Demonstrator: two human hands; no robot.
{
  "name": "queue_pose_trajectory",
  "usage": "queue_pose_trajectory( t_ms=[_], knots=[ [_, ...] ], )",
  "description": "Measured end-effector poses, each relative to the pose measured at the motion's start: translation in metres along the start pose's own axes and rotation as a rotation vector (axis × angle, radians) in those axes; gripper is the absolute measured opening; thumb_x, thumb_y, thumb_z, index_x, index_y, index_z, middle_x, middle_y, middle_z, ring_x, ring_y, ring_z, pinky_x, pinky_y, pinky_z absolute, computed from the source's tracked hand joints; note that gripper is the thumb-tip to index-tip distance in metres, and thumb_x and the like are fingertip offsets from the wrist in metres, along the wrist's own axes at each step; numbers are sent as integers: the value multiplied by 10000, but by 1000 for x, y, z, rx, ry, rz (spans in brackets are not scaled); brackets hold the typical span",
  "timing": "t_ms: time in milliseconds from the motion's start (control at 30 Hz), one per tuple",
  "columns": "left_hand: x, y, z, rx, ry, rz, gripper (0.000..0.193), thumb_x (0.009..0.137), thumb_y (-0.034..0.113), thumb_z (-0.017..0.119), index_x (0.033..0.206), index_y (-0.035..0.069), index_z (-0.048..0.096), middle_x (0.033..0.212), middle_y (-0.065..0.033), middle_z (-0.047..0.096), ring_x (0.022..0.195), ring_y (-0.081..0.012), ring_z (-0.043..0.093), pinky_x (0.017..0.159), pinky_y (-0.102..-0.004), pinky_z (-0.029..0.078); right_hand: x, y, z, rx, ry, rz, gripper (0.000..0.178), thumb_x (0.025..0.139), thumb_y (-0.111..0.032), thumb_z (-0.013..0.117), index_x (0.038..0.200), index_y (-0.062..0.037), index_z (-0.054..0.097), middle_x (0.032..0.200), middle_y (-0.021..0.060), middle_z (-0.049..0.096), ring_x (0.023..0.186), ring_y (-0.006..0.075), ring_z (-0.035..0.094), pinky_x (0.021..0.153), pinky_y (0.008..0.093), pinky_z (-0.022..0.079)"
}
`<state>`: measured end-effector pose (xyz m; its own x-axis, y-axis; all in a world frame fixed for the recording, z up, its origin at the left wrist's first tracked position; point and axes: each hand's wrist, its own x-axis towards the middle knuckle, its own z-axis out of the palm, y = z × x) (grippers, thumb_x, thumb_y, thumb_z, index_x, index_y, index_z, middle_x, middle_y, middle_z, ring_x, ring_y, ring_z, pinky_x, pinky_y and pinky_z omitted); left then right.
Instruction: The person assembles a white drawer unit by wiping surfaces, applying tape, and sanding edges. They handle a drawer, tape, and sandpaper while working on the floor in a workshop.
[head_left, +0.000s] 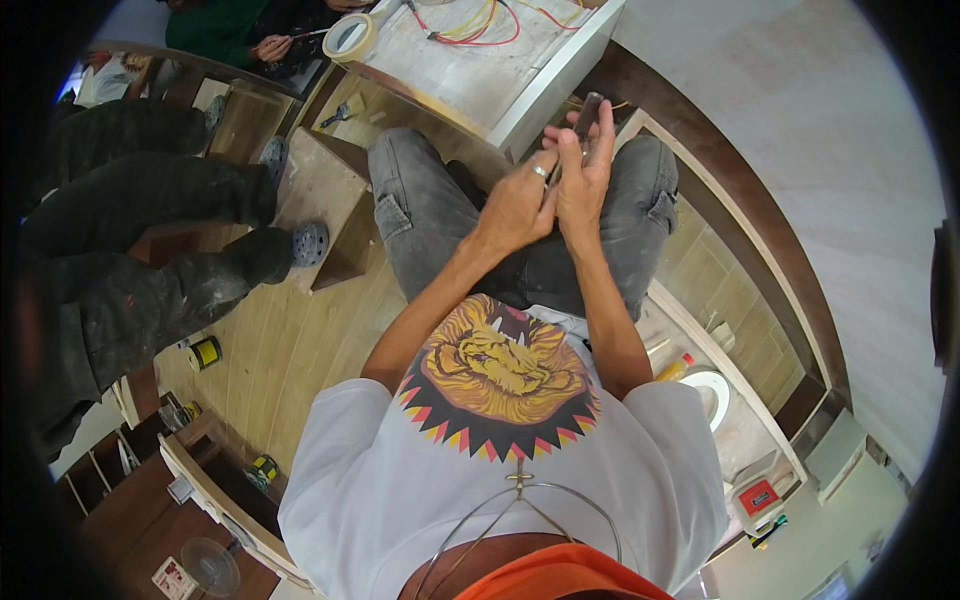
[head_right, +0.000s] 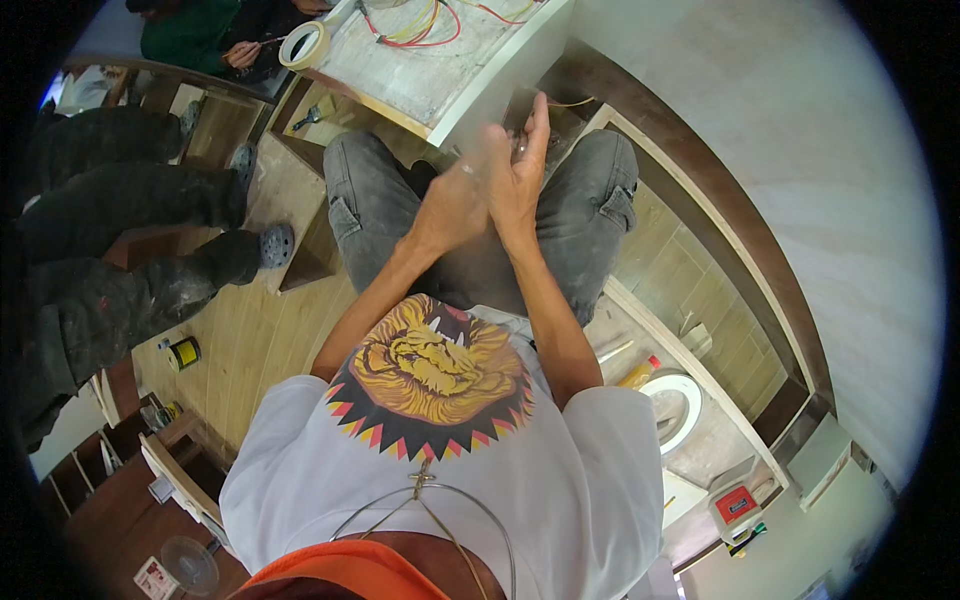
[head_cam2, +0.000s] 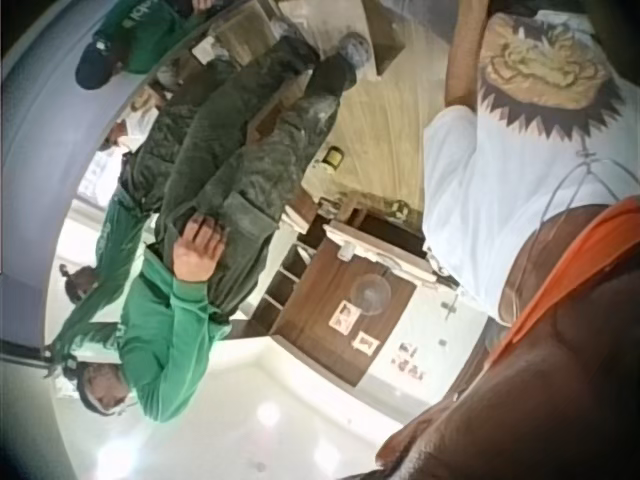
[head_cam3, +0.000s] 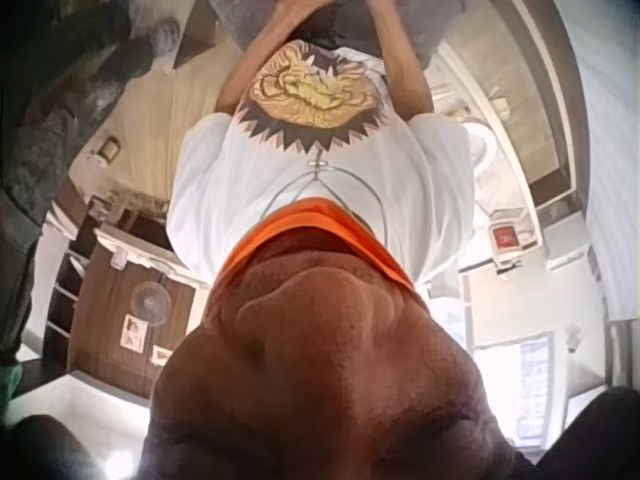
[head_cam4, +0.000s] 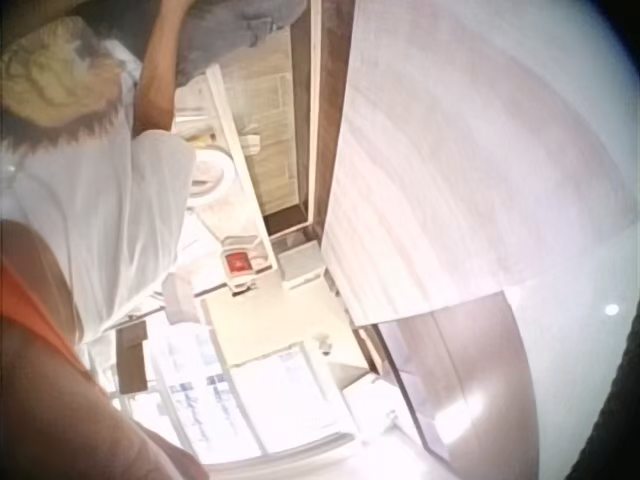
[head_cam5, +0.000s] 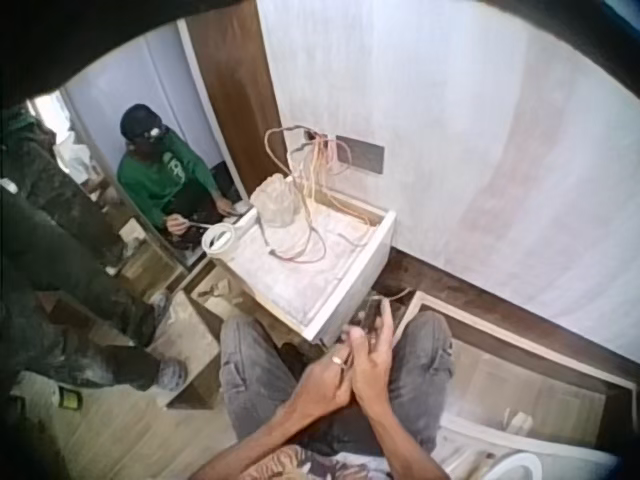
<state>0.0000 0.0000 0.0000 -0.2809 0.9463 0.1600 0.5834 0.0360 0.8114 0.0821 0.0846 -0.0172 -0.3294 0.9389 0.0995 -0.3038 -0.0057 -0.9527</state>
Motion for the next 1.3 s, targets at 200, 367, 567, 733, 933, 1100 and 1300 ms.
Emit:
queue_pose_trajectory(
  t_ms=[200, 367, 567, 733, 933, 1100, 1300],
  knots=[
    [-11, -5, -41, -90, 98, -29, 373, 864, 151, 770, 1213, 43, 692, 1107, -169, 710, 976, -348, 697, 878, -395, 548, -27, 55, -24, -56, 43, 252, 642, 1054, -210, 550, 1623, -64, 289, 1212, 93, 578, 846, 120, 583, 721, 264, 500],
    [16, -38, -77, 496, 153, 143, 325, 877, 190, 755, 1165, 52, 695, 1270, -134, 658, 1299, -318, 550, 1140, -526, 349, -59, 58, 21, -60, -118, 326, 645, 1066, -226, 528, 1634, -74, 262, 1095, 45, 557, 794, 78, 512, 660, 227, 454],
    [28, -74, -82, 548, 15, 210, 288, 911, 241, 729, 1152, 87, 702, 1221, -81, 678, 1293, -286, 562, 1217, -574, 210, -69, 61, 44, -116, -164, 287, 649, 1081, -233, 496, 1642, -56, 219, 1189, 51, 547, 803, 81, 502, 659, 224, 453],
    [28, -82, -79, 477, 50, 246, 260, 916, 243, 724, 1140, 111, 715, 1198, -77, 682, 1222, -276, 601, 1215, -558, 223, -61, 62, 47, -120, -141, 276, 624, 1097, -270, 449, 1632, -32, 234, 1212, 64, 540, 795, 96, 504, 668, 233, 456],
    [26, -83, -77, 460, 77, 252, 255, 904, 227, 735, 1132, 112, 721, 1192, -76, 681, 1220, -270, 598, 1207, -555, 239, -67, 65, 47, -125, -127, 276, 623, 1092, -256, 467, 1629, -29, 247, 1164, 64, 544, 792, 96, 497, 656, 232, 446],
    [23, -87, -74, 435, 76, 235, 243, 900, 214, 736, 1120, 110, 721, 1185, -72, 681, 1220, -274, 592, 1209, -553, 233, -70, 59, 44, -137, -152, 286, 619, 1092, -250, 470, 1629, -30, 253, 1121, 55, 543, 790, 97, 489, 650, 233, 439],
    [24, -83, -75, 463, 58, 219, 322, 905, 207, 748, 1220, 142, 726, 1207, -51, 685, 1225, -257, 599, 1210, -548, 248, -70, 55, 47, -133, -146, 295, 615, 1095, -251, 470, 1621, -11, 260, 1218, 81, 538, 802, 110, 500, 707, 253, 473]
  ],
)
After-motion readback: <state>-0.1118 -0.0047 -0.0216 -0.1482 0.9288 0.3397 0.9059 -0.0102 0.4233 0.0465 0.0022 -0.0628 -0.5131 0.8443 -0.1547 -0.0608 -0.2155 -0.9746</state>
